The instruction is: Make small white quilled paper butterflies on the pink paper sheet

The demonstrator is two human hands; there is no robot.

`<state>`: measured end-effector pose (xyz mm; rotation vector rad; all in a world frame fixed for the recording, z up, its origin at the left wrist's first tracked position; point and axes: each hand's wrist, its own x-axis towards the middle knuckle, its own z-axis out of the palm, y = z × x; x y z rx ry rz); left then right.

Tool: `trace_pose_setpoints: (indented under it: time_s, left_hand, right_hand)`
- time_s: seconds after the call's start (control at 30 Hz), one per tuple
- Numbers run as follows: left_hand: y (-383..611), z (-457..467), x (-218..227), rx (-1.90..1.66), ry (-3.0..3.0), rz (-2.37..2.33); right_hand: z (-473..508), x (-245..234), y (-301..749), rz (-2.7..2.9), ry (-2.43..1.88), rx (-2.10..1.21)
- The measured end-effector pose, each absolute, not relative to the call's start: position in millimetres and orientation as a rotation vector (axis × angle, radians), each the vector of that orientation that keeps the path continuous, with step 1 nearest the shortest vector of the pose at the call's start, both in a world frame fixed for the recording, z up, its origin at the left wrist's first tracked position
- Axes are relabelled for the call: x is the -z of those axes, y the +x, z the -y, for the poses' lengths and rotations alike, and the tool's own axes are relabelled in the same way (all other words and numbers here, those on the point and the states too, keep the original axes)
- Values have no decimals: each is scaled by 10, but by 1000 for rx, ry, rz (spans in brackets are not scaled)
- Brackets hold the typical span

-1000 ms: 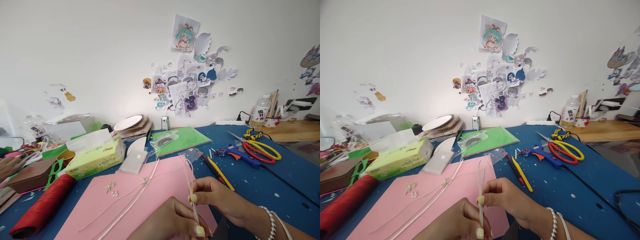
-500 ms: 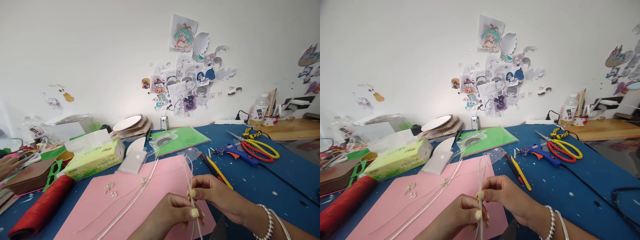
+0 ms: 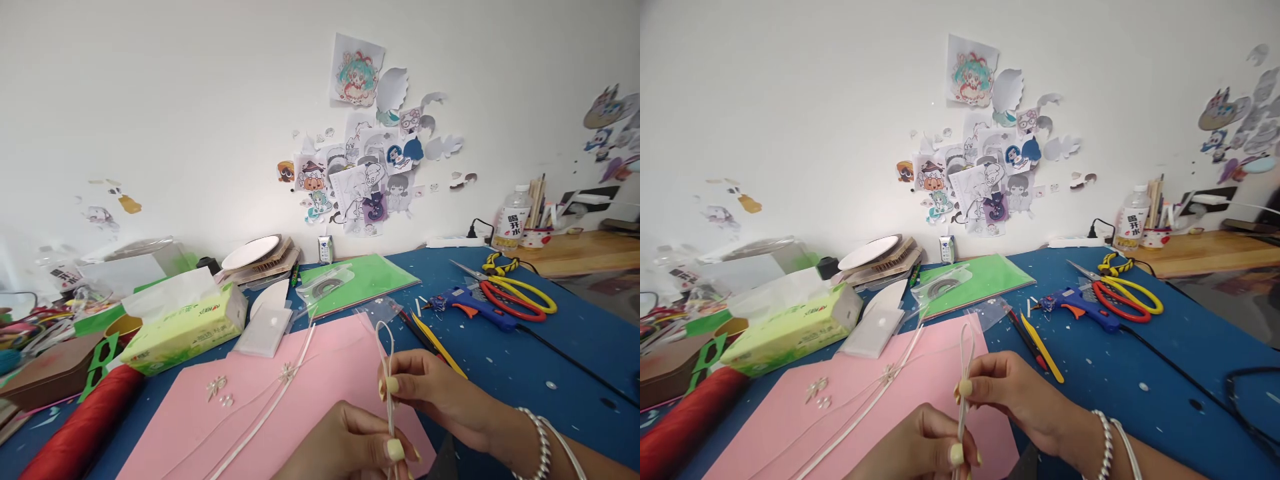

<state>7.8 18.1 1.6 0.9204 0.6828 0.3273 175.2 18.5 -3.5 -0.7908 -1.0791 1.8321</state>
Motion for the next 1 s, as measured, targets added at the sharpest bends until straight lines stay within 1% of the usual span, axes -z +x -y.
trace_pose_setpoints:
  time_s: [0.2,0.37,0.67,0.8,1.0]
  left_hand:
    - [66,-187,-52,-238,1002,-764]
    - [34,-189,-129,-205,1001,-749]
    - [45,-189,-149,-229,936,-720]
    - [34,-188,-110,-225,974,-722]
    - [-3,-173,30,-203,1202,-852]
  right_hand:
    - [-210,28,1787,977,-702,-1786]
    - [-232,2,1815,960,-734,-1730]
    - [-239,9,1765,935,-614,-1829]
    - [-252,-15,1777,931,-613,-1797]
    - [-238,25,1777,903,-685,-1754]
